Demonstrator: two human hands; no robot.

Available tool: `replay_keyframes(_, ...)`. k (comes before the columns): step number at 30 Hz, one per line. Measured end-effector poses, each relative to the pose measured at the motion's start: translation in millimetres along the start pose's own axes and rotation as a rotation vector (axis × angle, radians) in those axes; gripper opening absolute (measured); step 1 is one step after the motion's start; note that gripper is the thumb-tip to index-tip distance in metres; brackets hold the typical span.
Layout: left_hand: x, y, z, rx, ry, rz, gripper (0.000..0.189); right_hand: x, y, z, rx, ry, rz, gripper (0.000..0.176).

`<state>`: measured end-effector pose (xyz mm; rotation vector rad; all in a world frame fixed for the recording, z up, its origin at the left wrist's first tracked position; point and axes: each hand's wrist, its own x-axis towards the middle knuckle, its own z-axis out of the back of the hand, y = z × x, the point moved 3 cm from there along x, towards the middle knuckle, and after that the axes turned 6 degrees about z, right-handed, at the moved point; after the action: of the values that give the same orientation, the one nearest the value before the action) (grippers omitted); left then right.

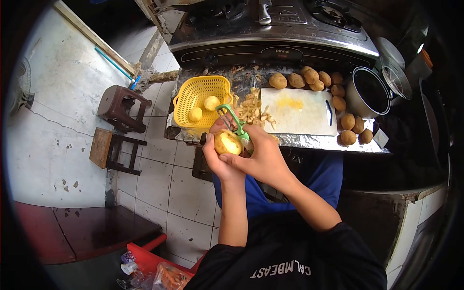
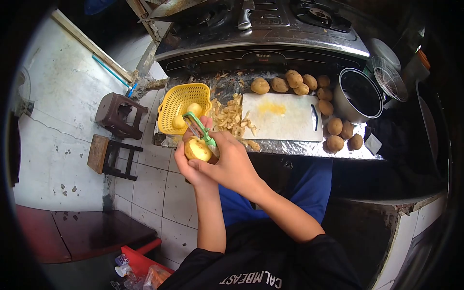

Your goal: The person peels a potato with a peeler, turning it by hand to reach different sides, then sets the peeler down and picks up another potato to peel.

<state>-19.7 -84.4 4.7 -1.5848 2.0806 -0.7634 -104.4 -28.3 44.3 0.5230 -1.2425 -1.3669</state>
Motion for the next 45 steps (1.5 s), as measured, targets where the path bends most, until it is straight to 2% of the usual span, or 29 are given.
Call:
replay_keyframes(2,-5,-3,3,0.001,0.012,0.001,0.052,-2,3,5,-0.066,-0.014,0.005,0.057)
replay_keyframes(4,-9,-4,-2,0.031,0.037,0.128,0.05,-5,6,7,-0.061,-0.012,0.125,0.051)
replay_keyframes(5,-9,-3,0,0.123,-0.042,0.106,0.047,-7,7,10,-0.061,-0.008,0.125,0.051)
replay_keyframes(7,-8,-11,8,0.126,-0.075,0.107,0.045,-11,15,18,0.02,0.061,0.143,0.037)
replay_keyframes(8,-8,-14,11,0.133,-0.104,0.108,0.044,-12,18,27,0.017,0.065,0.145,0.037)
replay_keyframes(10,-14,-28,-4,0.172,-0.091,0.11,0.042,-16,24,41,-0.016,0.201,0.137,0.024)
replay_keyframes(11,-14,-31,-3,0.141,-0.082,0.177,0.043,-18,30,47,-0.144,0.19,0.311,0.024)
replay_keyframes(12,-15,-32,-2,0.11,-0.072,0.245,0.044,-20,32,54,-0.142,0.199,0.312,0.024)
replay_keyframes(14,-15,-35,-6,0.051,-0.045,0.232,0.046,-23,40,61,-0.415,0.314,0.456,0.025)
replay_keyframes(15,-16,-37,-9,0.052,0.0,0.229,0.046,-22,43,62,-0.475,0.305,0.505,0.023)
replay_keyframes(18,-19,-40,-15,0.046,0.056,0.226,0.047,-22,48,60,-0.542,0.324,0.538,0.022)
replay_keyframes(21,-23,-43,-20,0.057,0.066,0.212,0.048,-21,50,60,-0.555,0.316,0.528,0.02)
replay_keyframes(23,-26,-43,-22,0.144,-0.039,0.214,0.049,-20,49,58,-0.533,0.31,0.528,0.02)
replay_keyframes(28,-34,-45,-28,0.273,0.025,0.17,0.051,-11,43,56,-0.471,0.286,0.525,0.019)
replay_keyframes(31,-33,-46,-29,0.258,-0.054,0.201,0.052,-10,48,55,-0.484,0.293,0.519,0.018)
replay_keyframes(33,-33,-49,-23,0.42,-0.006,0.072,0.054,-7,49,54,-0.444,0.307,0.506,0.018)
replay_keyframes(37,-37,-48,-21,0.536,0.006,-0.04,0.056,-3,51,53,-0.389,0.279,0.452,0.017)
replay_keyframes(38,-39,-47,-24,0.535,0.009,-0.035,0.056,-1,50,53,-0.37,0.266,0.457,0.017)
replay_keyframes(40,-41,-46,-28,0.308,-0.029,0.046,0.055,1,46,50,-0.352,0.253,0.463,0.018)
replay_keyframes(41,-39,-44,-22,0.274,0.045,0.061,0.055,1,44,49,-0.257,0.219,0.428,0.017)
replay_keyframes(43,-33,-43,-24,0.253,0.057,0.082,0.054,7,41,49,-0.164,0.185,0.401,0.017)
replay_keyframes(45,-28,-40,-24,0.235,0.064,0.108,0.054,13,33,48,-0.035,0.2,0.196,0.017)
